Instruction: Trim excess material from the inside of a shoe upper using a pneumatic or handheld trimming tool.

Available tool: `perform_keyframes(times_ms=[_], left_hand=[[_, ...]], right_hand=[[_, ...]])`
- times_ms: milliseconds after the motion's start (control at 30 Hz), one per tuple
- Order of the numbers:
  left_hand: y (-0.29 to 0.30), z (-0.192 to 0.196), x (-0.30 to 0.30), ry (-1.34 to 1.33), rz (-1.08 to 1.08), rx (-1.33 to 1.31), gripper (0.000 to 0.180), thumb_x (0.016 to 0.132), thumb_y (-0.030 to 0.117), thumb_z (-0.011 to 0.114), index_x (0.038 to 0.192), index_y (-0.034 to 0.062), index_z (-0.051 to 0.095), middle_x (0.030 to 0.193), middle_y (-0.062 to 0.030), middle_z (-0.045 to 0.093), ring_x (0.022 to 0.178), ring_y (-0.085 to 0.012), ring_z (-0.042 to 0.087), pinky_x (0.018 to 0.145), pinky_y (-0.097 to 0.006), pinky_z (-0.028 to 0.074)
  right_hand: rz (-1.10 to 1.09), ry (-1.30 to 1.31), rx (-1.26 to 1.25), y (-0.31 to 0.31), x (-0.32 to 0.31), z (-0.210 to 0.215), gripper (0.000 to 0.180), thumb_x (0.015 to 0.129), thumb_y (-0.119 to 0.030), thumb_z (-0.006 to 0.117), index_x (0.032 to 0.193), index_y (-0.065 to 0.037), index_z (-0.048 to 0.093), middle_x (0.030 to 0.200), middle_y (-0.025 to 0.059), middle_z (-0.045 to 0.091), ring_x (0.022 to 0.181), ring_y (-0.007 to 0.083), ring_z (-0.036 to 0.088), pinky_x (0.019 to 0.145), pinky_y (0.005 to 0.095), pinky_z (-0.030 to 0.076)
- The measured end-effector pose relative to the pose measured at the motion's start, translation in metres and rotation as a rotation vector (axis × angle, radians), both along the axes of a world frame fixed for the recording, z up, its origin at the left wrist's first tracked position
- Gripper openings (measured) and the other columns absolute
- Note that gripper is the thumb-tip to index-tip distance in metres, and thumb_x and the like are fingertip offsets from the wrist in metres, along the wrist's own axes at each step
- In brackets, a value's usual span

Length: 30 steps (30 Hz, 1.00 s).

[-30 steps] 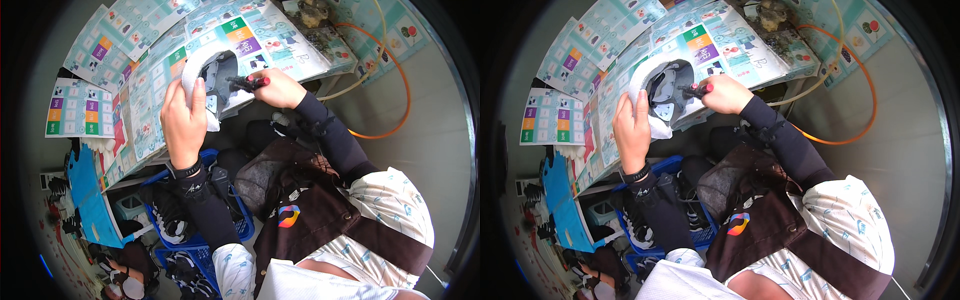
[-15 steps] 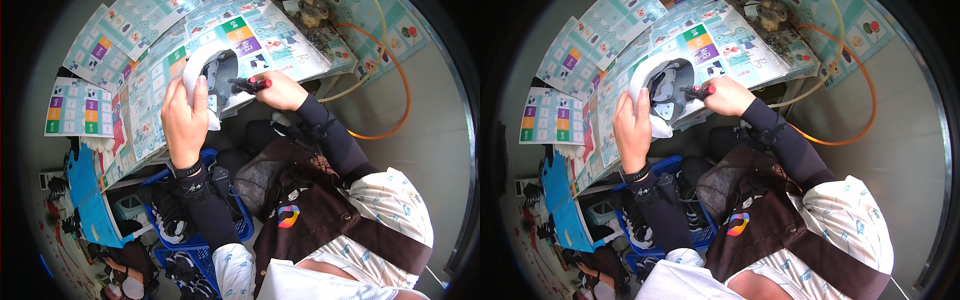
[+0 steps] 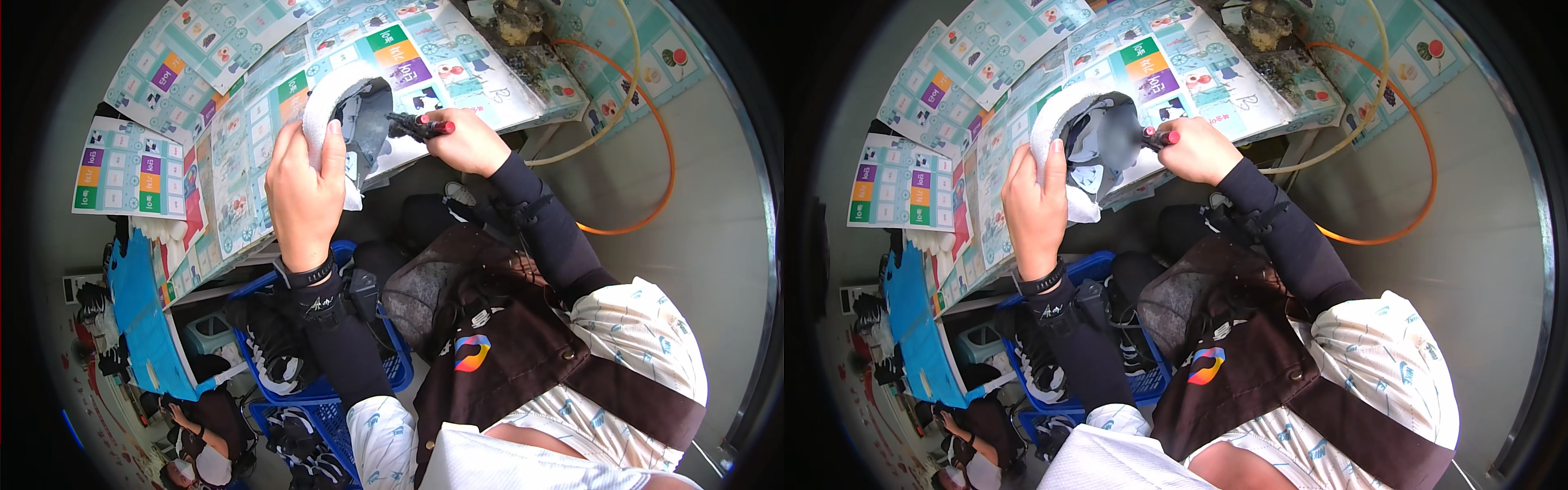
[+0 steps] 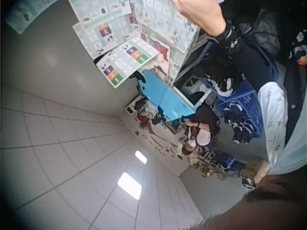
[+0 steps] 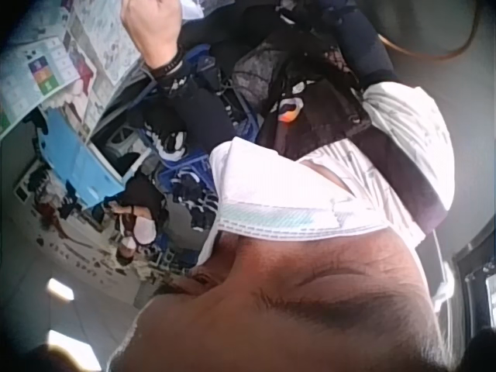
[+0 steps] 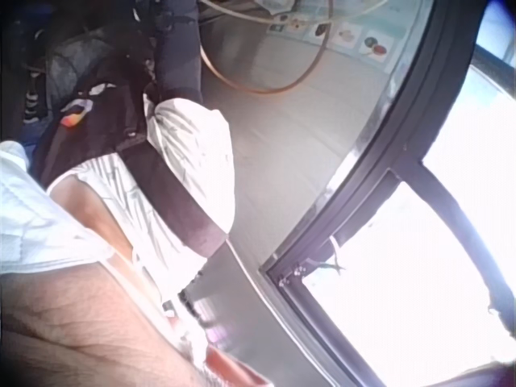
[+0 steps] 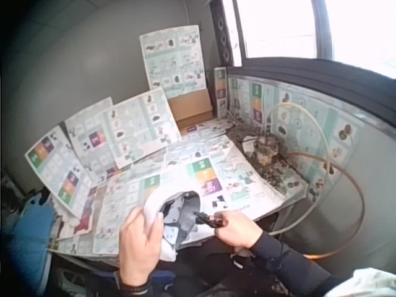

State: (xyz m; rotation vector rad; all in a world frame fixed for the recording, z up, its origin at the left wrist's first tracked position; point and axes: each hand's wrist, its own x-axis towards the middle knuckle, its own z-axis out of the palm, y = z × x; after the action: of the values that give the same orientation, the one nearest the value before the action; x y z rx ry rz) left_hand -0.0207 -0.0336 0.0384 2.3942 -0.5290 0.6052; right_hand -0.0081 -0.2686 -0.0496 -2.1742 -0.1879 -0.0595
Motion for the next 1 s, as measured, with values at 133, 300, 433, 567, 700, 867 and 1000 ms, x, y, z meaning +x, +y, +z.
perform_keyframes(times_ms=[133,300,433,567,700,867,1000], left_hand=[[0.001,0.001,0.000,0.012,0.010,-0.008,0.034,0.103,0.029,0.063,0.112,-0.0029,0.069,0.111,-0.0229,0.069,0.099,-0.0457,0.066,0.084,-0.047,0.053],[0.001,-0.001,0.001,0.000,-0.001,-0.006,0.034,0.103,0.029,0.063,0.112,-0.0028,0.069,0.110,-0.0227,0.069,0.098,-0.0456,0.066,0.084,-0.047,0.053],[0.001,-0.001,0.002,-0.013,0.000,-0.003,0.034,0.103,0.029,0.062,0.111,-0.0026,0.069,0.109,-0.0224,0.069,0.097,-0.0454,0.066,0.084,-0.048,0.053],[0.003,0.000,0.001,0.007,0.011,-0.003,0.034,0.103,0.030,0.062,0.112,-0.0027,0.069,0.110,-0.0223,0.069,0.098,-0.0454,0.067,0.084,-0.048,0.053],[0.002,-0.001,0.002,-0.004,0.000,-0.010,0.035,0.103,0.030,0.062,0.111,-0.0032,0.069,0.110,-0.0226,0.069,0.098,-0.0456,0.067,0.084,-0.047,0.053],[0.004,-0.004,0.001,-0.028,0.001,-0.013,0.035,0.103,0.029,0.063,0.111,-0.0037,0.069,0.110,-0.0232,0.069,0.098,-0.0460,0.066,0.084,-0.047,0.053],[0.003,-0.003,0.000,-0.015,-0.005,-0.025,0.034,0.103,0.029,0.063,0.112,-0.0041,0.069,0.110,-0.0236,0.069,0.099,-0.0463,0.066,0.085,-0.047,0.053]], right_hand=[[0.128,0.075,0.008,0.008,-0.011,0.013,0.026,0.082,-0.015,0.056,0.094,0.001,0.072,0.091,0.0285,0.069,0.091,0.0481,0.066,0.083,0.0499,0.054],[0.044,0.036,-0.056,0.000,0.002,0.001,0.024,0.082,-0.016,0.056,0.091,0.001,0.071,0.089,0.0282,0.069,0.090,0.0484,0.065,0.082,0.0510,0.053],[0.069,0.013,-0.033,0.003,0.002,-0.005,0.024,0.080,-0.016,0.058,0.090,0.002,0.070,0.088,0.0287,0.068,0.090,0.0486,0.065,0.082,0.0508,0.054],[0.165,0.017,-0.036,0.007,-0.004,0.000,0.024,0.079,-0.016,0.058,0.089,0.002,0.070,0.089,0.0291,0.068,0.090,0.0488,0.065,0.082,0.0505,0.054],[-0.041,0.013,-0.006,0.002,0.001,-0.001,0.025,0.081,-0.016,0.057,0.092,0.002,0.071,0.088,0.0293,0.068,0.091,0.0482,0.066,0.083,0.0505,0.053],[0.116,0.142,0.015,0.007,-0.008,0.008,0.028,0.080,-0.016,0.058,0.095,0.002,0.073,0.088,0.0301,0.068,0.090,0.0487,0.066,0.084,0.0498,0.054],[0.017,0.087,-0.009,0.003,-0.001,-0.001,0.028,0.080,-0.016,0.058,0.098,0.001,0.073,0.089,0.0301,0.069,0.090,0.0479,0.067,0.083,0.0495,0.054]])
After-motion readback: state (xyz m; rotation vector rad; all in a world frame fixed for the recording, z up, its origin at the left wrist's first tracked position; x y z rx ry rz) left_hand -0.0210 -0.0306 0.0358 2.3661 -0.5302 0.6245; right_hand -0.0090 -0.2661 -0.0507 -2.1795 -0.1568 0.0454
